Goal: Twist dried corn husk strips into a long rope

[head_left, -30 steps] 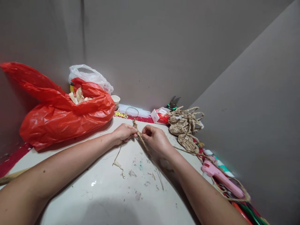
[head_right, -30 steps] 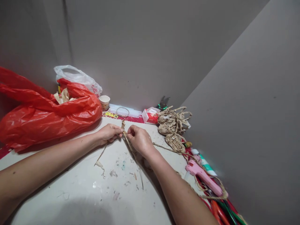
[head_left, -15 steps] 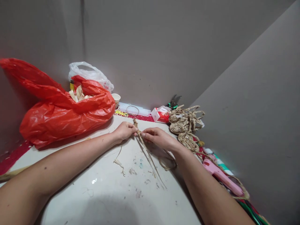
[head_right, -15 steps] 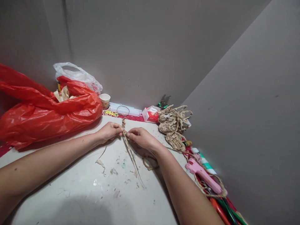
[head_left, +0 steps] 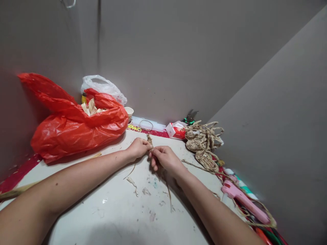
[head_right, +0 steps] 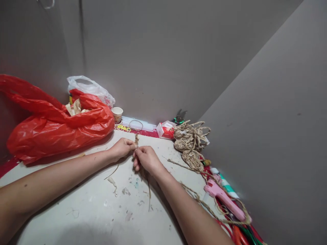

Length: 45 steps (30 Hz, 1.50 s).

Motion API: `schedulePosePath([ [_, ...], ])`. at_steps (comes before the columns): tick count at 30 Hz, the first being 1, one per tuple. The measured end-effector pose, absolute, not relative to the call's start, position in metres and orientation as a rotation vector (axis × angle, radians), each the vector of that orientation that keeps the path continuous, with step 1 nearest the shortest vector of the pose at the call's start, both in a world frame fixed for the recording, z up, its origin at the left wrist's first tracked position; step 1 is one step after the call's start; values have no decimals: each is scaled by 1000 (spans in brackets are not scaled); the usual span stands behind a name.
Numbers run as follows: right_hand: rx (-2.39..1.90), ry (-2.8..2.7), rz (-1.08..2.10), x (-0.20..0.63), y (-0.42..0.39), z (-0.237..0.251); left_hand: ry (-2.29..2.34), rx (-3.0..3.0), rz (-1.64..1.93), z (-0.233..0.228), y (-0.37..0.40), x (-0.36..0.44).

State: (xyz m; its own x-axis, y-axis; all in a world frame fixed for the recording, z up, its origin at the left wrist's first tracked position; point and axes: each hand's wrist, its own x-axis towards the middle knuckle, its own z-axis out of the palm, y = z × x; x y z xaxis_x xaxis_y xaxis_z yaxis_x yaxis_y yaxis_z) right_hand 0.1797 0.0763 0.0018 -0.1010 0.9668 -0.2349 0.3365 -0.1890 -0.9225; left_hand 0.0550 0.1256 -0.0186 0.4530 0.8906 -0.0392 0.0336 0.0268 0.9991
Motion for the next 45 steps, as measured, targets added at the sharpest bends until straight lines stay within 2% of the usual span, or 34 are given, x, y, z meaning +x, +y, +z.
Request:
schedulePosePath([
  [5, -1576, -1482, 1128, 166, 76, -11, 894, 1195, 745, -16, 124, 57],
  [9, -1511, -1462, 1191, 160, 72, -9, 943, 1121, 790, -15, 125, 58],
  [13, -1507, -1673, 1263, 171, 66, 15, 983, 1022, 822, -6, 126, 57],
  [15, -1544, -1660, 1106, 183, 67, 30, 959, 950, 810, -1, 128, 55],
  [17, -1556, -1565, 820, 194, 73, 38, 945, 912, 766, 2, 130, 53],
  [19, -1544, -1498, 722, 199, 80, 36, 929, 901, 722, 3, 133, 51],
  [25, -1456, -1307, 1397, 188, 92, 8, 837, 893, 703, -5, 136, 52],
  [27, -1451, -1253, 1446, 186, 92, 6, 833, 899, 721, -7, 135, 53],
  [34, -1616, -1315, 1280, 186, 91, 6, 946, 996, 767, -4, 128, 54],
  [41, -1369, -1212, 1813, 201, 98, 2, 861, 1272, 924, -16, 128, 59],
  [45, -1241, -1122, 1960, 206, 101, 1, 872, 1532, 966, -21, 131, 59],
])
